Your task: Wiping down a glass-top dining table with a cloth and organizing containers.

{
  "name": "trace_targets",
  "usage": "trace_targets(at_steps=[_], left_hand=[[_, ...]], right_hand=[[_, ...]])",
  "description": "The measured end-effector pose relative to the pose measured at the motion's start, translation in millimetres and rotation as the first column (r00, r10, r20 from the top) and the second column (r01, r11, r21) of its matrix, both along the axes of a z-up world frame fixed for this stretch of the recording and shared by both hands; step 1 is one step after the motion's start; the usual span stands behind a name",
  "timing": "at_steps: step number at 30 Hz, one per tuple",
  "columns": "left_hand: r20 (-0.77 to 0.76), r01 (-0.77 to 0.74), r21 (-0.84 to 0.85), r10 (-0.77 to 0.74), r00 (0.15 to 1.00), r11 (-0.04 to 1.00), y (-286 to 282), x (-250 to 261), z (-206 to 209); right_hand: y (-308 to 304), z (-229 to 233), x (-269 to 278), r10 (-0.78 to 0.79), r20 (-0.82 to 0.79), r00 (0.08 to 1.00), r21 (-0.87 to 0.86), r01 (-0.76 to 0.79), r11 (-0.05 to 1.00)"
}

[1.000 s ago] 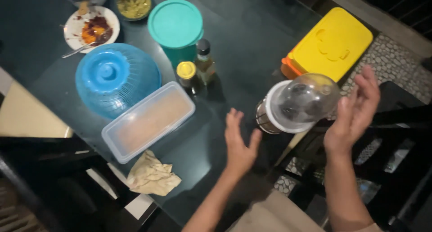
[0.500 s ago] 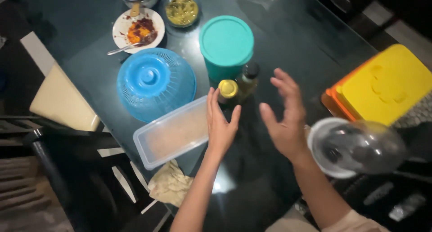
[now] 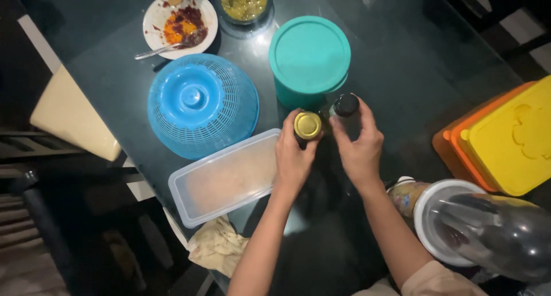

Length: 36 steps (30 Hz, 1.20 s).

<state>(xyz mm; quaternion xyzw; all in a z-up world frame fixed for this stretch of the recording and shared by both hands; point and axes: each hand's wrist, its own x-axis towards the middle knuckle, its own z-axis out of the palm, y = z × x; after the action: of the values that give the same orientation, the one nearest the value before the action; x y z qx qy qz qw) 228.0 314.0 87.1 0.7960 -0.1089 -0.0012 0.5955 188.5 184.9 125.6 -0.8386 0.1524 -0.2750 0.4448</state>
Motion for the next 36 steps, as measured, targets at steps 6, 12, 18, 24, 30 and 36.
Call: trace_targets(at_steps=[6, 12, 18, 24, 30, 36], left_hand=[[0.014, 0.068, -0.016, -0.068, 0.998, 0.998, 1, -15, 3], [0.046, 0.118, -0.067, -0.115, 0.992, 0.991, 6, -60, 21], [0.009, 0.187, -0.067, -0.187, 0.982, 0.980, 29, -118, 40], [-0.047, 0.258, -0.077, -0.262, 0.964, 0.963, 49, -179, 39], [-0.088, 0.337, -0.102, -0.346, 0.934, 0.936, 61, -229, 31], [-0.071, 0.368, -0.110, -0.376, 0.924, 0.923, 57, -264, 23]], right_hand=[[3, 7, -18, -0.057, -0.022, 0.998, 0.058, 0.058, 0.997], [7, 17, -68, -0.081, -0.030, 0.996, 0.053, 0.082, 0.995], [18, 22, -127, -0.101, -0.043, 0.994, 0.071, 0.104, 0.992], [33, 30, -185, -0.164, -0.085, 0.983, 0.003, 0.165, 0.986], [41, 29, -237, -0.208, -0.093, 0.974, 0.045, 0.213, 0.976], [43, 30, -269, -0.205, -0.068, 0.976, 0.104, 0.211, 0.972]])
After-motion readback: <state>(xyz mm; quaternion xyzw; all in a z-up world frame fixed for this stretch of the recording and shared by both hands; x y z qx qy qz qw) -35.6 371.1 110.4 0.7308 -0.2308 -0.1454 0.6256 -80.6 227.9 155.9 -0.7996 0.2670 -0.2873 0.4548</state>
